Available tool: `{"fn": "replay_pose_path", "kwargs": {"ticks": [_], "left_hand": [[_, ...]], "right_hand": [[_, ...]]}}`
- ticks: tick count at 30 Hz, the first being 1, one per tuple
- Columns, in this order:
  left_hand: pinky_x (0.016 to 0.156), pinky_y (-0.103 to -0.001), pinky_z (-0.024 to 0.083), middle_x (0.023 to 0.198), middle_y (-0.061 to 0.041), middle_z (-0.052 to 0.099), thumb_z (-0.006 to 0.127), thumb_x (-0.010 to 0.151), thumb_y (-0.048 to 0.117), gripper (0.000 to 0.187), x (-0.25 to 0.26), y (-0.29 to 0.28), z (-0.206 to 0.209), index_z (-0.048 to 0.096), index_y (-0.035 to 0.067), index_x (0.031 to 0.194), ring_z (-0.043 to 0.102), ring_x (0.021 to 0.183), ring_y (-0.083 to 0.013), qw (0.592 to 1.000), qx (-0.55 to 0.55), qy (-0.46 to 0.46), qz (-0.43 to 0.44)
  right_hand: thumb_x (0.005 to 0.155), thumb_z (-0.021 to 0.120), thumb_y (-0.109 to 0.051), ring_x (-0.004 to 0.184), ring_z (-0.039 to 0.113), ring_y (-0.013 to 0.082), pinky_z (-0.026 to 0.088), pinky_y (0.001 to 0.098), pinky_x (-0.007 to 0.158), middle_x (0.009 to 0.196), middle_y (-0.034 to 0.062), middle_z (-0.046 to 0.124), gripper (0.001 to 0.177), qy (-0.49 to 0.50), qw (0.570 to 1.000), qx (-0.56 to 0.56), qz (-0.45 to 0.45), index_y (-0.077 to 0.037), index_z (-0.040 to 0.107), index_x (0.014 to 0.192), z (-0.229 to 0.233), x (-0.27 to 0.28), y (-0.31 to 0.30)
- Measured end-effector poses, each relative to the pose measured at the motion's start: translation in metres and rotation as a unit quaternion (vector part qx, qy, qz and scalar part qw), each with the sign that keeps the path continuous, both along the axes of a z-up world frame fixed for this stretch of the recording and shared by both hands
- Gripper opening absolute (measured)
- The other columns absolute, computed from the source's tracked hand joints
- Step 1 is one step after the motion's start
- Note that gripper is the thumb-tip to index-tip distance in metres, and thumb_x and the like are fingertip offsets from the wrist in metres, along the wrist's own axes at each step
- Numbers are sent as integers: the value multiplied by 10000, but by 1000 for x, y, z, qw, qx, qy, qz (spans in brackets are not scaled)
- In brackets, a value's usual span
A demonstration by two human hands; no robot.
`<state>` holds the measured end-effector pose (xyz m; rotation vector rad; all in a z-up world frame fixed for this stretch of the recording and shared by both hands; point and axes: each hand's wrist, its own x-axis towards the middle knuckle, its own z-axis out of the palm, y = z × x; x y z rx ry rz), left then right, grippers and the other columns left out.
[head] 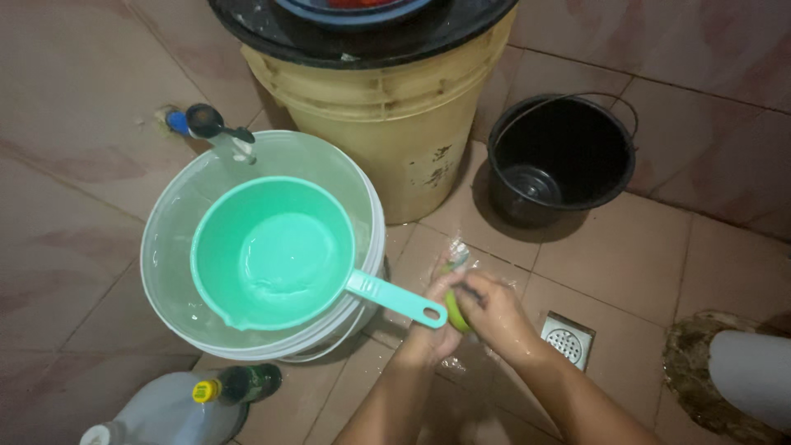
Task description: The person washes a green plastic container using a cloth and water from a bucket. They scrub the container's interior and exterior, rinse it with a scoop, and place it on a nearby surface.
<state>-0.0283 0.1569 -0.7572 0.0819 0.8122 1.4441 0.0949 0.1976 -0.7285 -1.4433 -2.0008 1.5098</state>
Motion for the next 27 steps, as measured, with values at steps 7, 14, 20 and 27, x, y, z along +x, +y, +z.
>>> {"fn": "replay_pose_path", "kwargs": {"ticks": [7,14,20,27], "left_hand": [[1003,-481,510,1220,-130,588,705,929,348,538,9,11,11,510,97,1363,606,1121,-306,991,52,-122,-3],[956,-516,497,1197,-158,663,607,903,407,352,53,26,159,529,226,1195,622,1087,-344,977,-5,-207,49],[1044,-511,479,1325,-136,597,589,950,280,485,83,17,318,481,236,1421,572,1238,-334,971,76,-227,-5],[1030,-482,523,1339,-177,615,598,884,162,610,121,31,499,470,293,1466,618,1129,-340,994,87,-45,-51]], "right_hand": [[904,697,-168,690,705,272,604,431,660,964,132,748,265,-175,978,-41,102,-106,737,1158,47,24,23],[872,675,-219,817,757,281,607,418,751,1013,123,749,357,-32,988,108,110,-180,726,1223,174,45,31],[875,604,-232,926,717,355,570,483,763,1203,155,682,400,-244,904,291,198,-214,703,1263,333,81,29],[897,601,-244,986,708,299,565,457,839,1092,117,722,260,-318,911,207,164,-189,715,1124,534,134,10]]}}
